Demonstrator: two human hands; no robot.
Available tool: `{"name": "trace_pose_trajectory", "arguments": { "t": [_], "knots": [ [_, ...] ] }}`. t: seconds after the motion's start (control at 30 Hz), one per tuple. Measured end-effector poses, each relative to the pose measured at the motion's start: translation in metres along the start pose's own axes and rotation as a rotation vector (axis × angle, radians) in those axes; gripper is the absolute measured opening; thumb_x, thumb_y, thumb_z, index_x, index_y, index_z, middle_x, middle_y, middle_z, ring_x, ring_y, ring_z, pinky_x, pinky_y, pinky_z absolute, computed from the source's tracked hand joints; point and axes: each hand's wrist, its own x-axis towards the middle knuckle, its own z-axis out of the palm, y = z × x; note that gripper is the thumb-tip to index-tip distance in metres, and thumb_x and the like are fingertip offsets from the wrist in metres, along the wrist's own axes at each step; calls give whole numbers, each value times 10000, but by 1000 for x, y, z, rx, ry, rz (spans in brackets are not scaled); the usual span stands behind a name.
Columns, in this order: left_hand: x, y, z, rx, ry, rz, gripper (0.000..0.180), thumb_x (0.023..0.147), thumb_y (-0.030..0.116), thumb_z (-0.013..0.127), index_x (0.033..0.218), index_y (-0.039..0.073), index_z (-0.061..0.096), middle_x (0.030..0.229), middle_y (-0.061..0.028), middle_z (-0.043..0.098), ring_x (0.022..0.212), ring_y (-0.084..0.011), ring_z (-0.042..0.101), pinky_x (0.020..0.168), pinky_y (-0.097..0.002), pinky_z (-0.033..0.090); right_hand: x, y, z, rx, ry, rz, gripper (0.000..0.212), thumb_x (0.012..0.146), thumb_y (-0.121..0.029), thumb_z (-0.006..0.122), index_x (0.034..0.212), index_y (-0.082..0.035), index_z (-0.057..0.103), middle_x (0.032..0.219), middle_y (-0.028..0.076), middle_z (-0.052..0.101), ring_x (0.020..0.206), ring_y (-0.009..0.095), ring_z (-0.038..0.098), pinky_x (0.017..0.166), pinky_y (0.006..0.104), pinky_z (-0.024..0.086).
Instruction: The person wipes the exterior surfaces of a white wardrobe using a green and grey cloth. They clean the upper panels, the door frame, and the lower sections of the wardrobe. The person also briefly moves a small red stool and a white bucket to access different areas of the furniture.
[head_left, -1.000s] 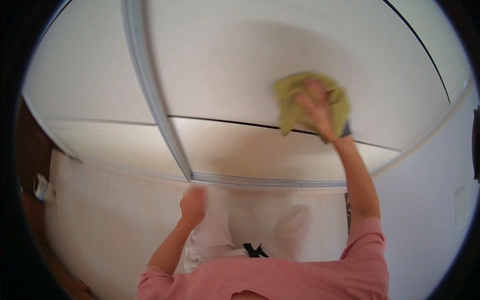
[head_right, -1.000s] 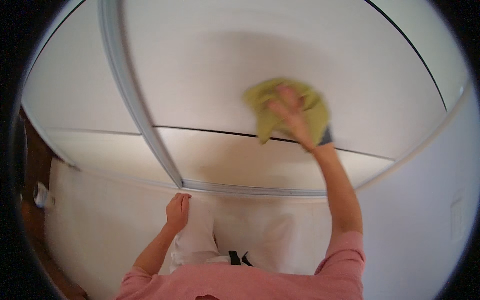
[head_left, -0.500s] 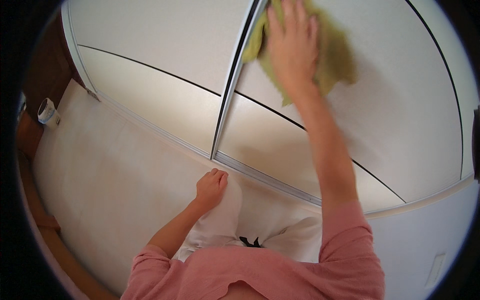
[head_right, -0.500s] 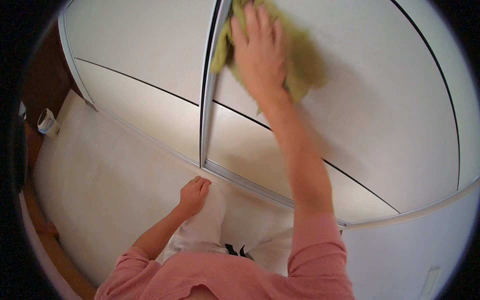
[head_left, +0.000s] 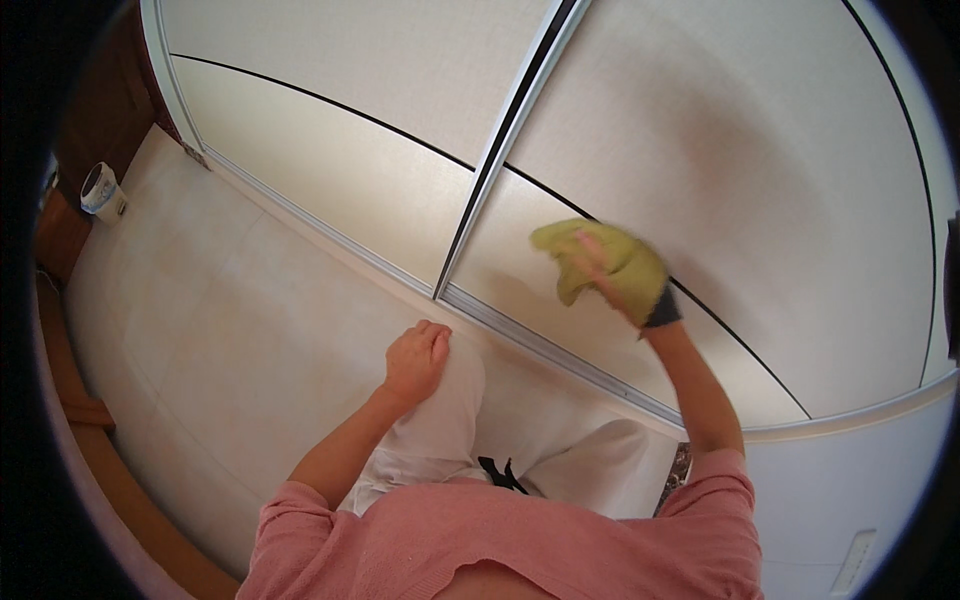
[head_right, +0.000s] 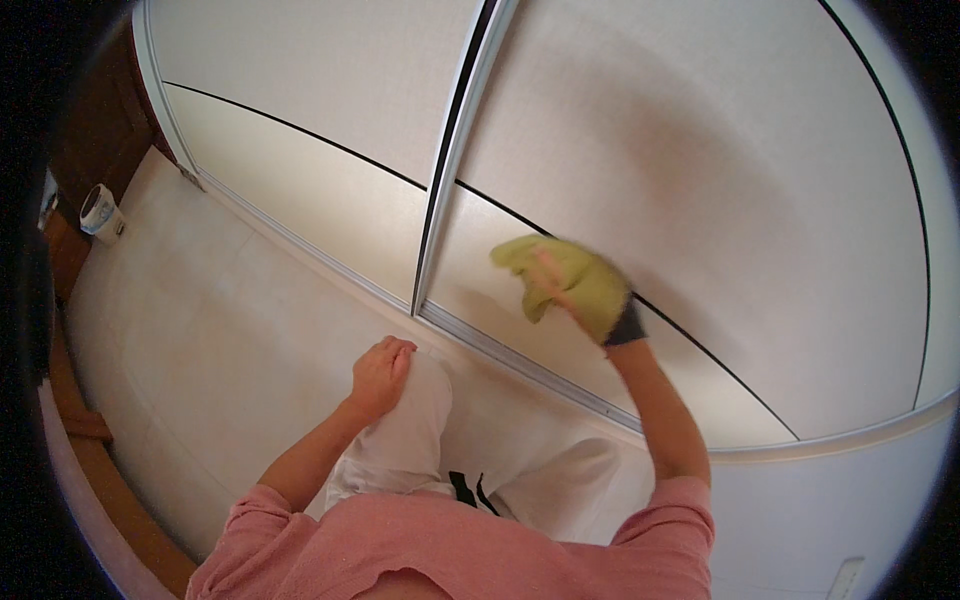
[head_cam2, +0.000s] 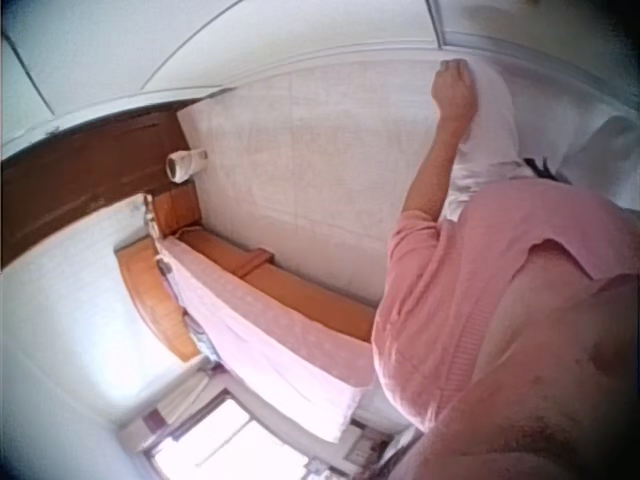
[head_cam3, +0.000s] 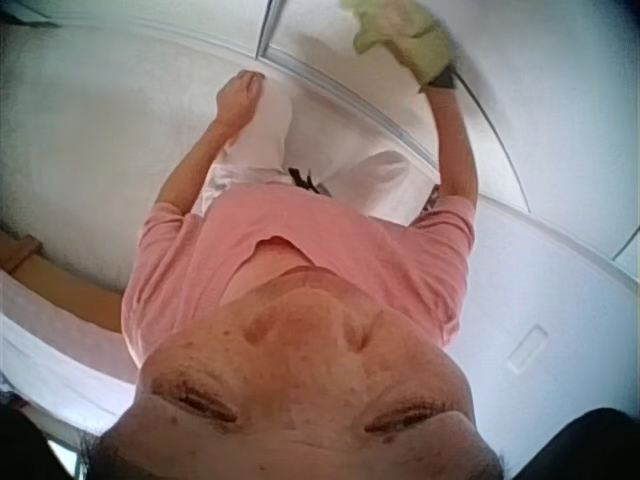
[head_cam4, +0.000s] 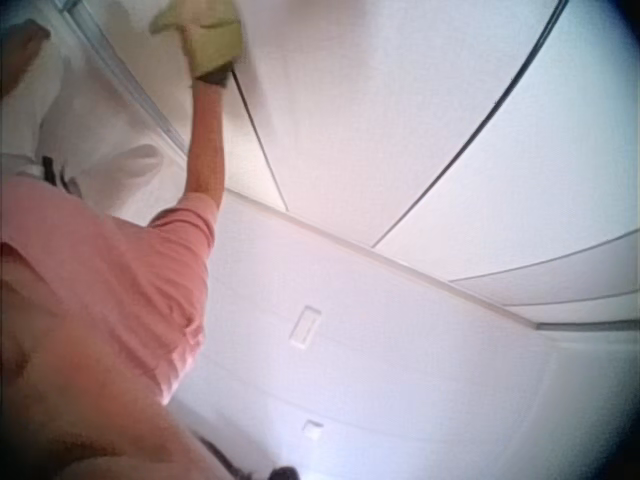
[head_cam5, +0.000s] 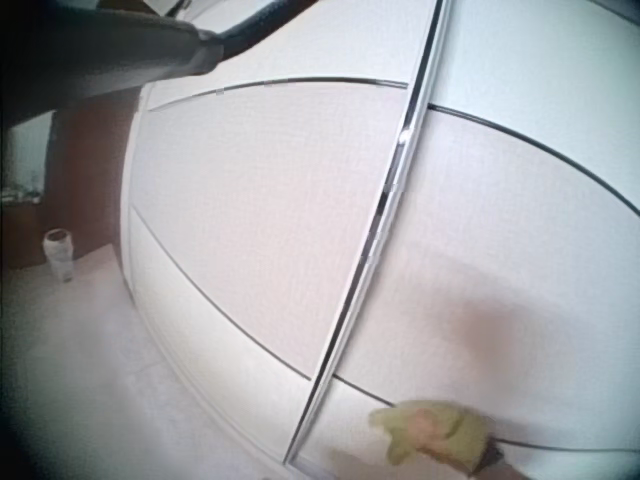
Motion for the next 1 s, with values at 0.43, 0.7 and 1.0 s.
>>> {"name": "trace_pose_trajectory", "arguments": {
  "t": [0.43,0.7,1.0],
  "knots": [
    [5,25,24,-14,-114,3,228,975,206,496,975,83,688,939,-94,649,848,-324,629,748,-427,503,87,17,33,-1249,738,-533,451,899,-196,579,1347,-249,572,1466,37,489,1341,266,463,968,485,446],
    [-2,18,21,41,-69,19,210,971,191,502,989,82,681,934,-92,645,852,-314,624,746,-418,498,17,86,88,71,-79,-23,363,992,-323,582,1291,-122,624,1131,91,695,949,274,664,860,389,518],
    [1,28,31,48,-144,73,185,976,180,512,1032,80,658,971,-100,637,892,-326,617,773,-425,491,-164,225,-77,-1059,943,-69,505,903,-73,591,1390,-135,474,1489,227,388,1348,482,372,1130,544,305]
  ]
}}
